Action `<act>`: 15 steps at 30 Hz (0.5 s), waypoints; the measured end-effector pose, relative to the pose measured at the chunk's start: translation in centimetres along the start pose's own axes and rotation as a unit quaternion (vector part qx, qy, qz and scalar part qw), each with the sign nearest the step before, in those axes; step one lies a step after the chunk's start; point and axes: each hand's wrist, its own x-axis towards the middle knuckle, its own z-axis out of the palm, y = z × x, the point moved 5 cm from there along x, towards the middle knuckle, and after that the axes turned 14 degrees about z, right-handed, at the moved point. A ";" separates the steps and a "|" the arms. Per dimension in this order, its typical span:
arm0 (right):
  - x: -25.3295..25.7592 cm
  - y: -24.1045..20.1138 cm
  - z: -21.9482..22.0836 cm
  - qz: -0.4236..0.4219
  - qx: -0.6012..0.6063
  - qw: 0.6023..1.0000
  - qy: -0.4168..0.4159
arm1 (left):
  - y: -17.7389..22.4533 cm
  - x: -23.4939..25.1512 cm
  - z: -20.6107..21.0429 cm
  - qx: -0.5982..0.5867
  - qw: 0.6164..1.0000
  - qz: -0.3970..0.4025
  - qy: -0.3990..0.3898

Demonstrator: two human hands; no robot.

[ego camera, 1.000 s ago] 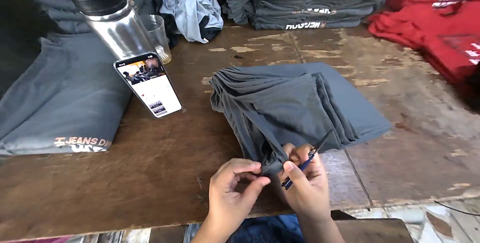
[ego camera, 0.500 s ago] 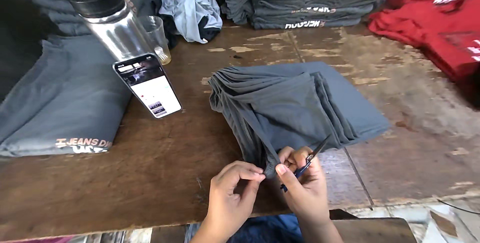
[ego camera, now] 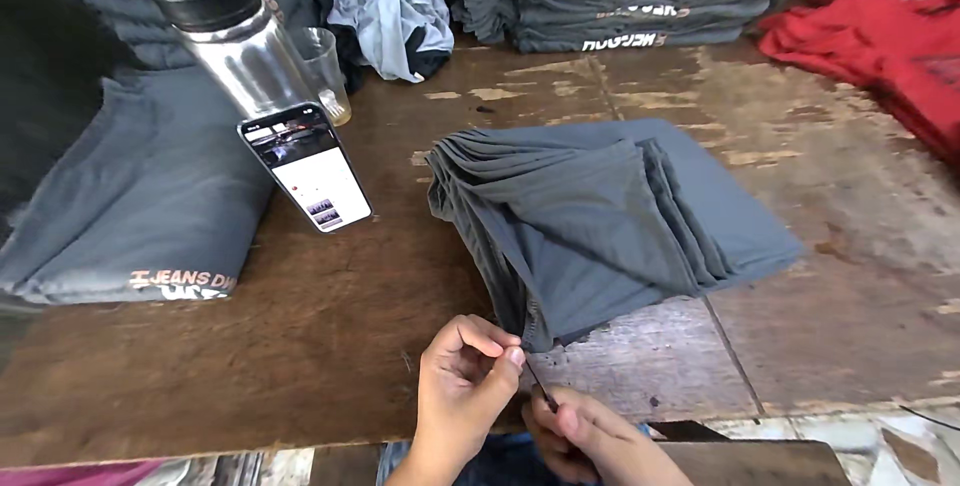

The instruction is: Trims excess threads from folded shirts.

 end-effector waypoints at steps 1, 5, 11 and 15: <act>0.3 0.0 0.0 0.001 0.027 1.000 -0.012 | 0.1 0.0 0.0 0.002 1.000 -0.002 0.001; 1.5 -0.7 0.0 -0.001 0.071 0.996 -0.045 | 0.2 0.0 -0.1 0.028 1.000 -0.002 0.002; 2.5 -1.2 0.0 -0.017 0.063 0.998 -0.020 | 0.2 0.2 -0.5 0.036 0.999 0.014 -0.010; 0.5 -3.1 -1.3 -0.155 -0.169 0.950 0.213 | 1.4 0.4 -0.9 -0.032 0.980 -0.031 -0.196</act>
